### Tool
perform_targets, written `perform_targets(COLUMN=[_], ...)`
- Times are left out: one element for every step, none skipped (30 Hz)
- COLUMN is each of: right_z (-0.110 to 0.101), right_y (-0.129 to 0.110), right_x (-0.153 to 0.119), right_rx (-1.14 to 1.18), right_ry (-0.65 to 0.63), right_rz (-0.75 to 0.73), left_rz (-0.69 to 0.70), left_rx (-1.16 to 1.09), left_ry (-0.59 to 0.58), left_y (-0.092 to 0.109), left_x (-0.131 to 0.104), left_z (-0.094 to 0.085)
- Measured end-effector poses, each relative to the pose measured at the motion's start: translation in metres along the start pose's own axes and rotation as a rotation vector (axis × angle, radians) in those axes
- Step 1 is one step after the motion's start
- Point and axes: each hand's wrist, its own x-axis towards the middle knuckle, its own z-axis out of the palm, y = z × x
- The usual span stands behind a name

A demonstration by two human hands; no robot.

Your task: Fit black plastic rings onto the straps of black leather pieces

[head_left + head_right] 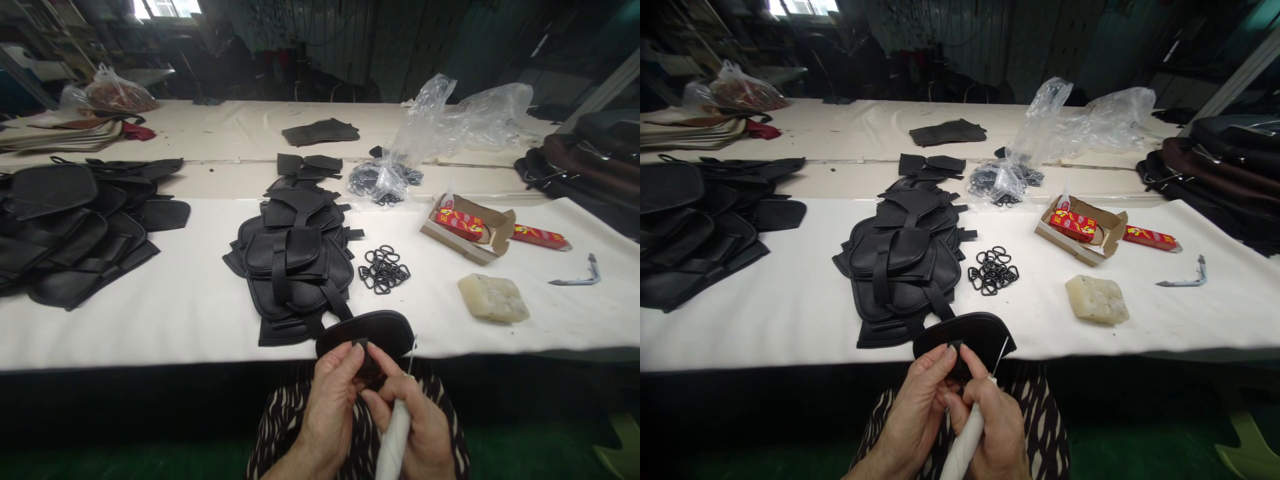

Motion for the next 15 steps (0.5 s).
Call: perform_targets(right_z=[-0.0005,-0.0008,-0.0007,-0.0003,0.0005,0.0015,0.0026,0.0036,0.0044,0.0048,0.0047,0.0039,0.0022,-0.0003,-0.0039], right_y=[-0.0009,-0.0019,-0.0030,-0.0042,-0.0052,-0.0060,-0.0065,-0.0066,-0.0062,-0.0052,-0.0040,-0.0027,-0.0015,-0.0009,-0.0009], right_x=[0.0002,0.0003,0.0003,0.0002,-0.0001,-0.0006,-0.0011,-0.0018,-0.0023,-0.0027,-0.0028,-0.0024,-0.0015,-0.0001,0.0018], right_rx=[0.035,0.076,0.119,0.158,0.188,0.209,0.222,0.228,0.231,0.228,0.220,0.210,0.199,0.187,0.177], right_ry=[-0.001,-0.001,0.003,0.013,0.026,0.032,0.040,0.047,0.050,0.051,0.050,0.047,0.038,0.026,0.012], right_rz=[0.044,0.092,0.142,0.192,0.237,0.271,0.297,0.315,0.322,0.320,0.308,0.290,0.259,0.227,0.201], left_rz=[0.008,0.014,0.020,0.026,0.032,0.036,0.037,0.040,0.043,0.046,0.048,0.050,0.050,0.046,0.039], left_rx=[0.008,0.021,0.039,0.057,0.072,0.083,0.091,0.094,0.096,0.096,0.094,0.092,0.092,0.095,0.102], left_ry=[-0.012,-0.031,-0.051,-0.070,-0.082,-0.088,-0.091,-0.093,-0.094,-0.095,-0.096,-0.098,-0.101,-0.107,-0.116], left_y=[0.0004,0.0008,0.0011,0.0013,0.0013,0.0012,0.0010,0.0007,0.0004,0.0003,0.0003,0.0005,0.0009,0.0014,0.0020], left_x=[0.0001,0.0004,0.0009,0.0015,0.0023,0.0030,0.0036,0.0039,0.0041,0.0040,0.0038,0.0035,0.0033,0.0032,0.0034], left_z=[0.0003,0.0005,0.0006,0.0006,0.0005,0.0004,0.0003,0.0001,0.0000,-0.0001,-0.0002,-0.0004,-0.0006,-0.0009,-0.0014])
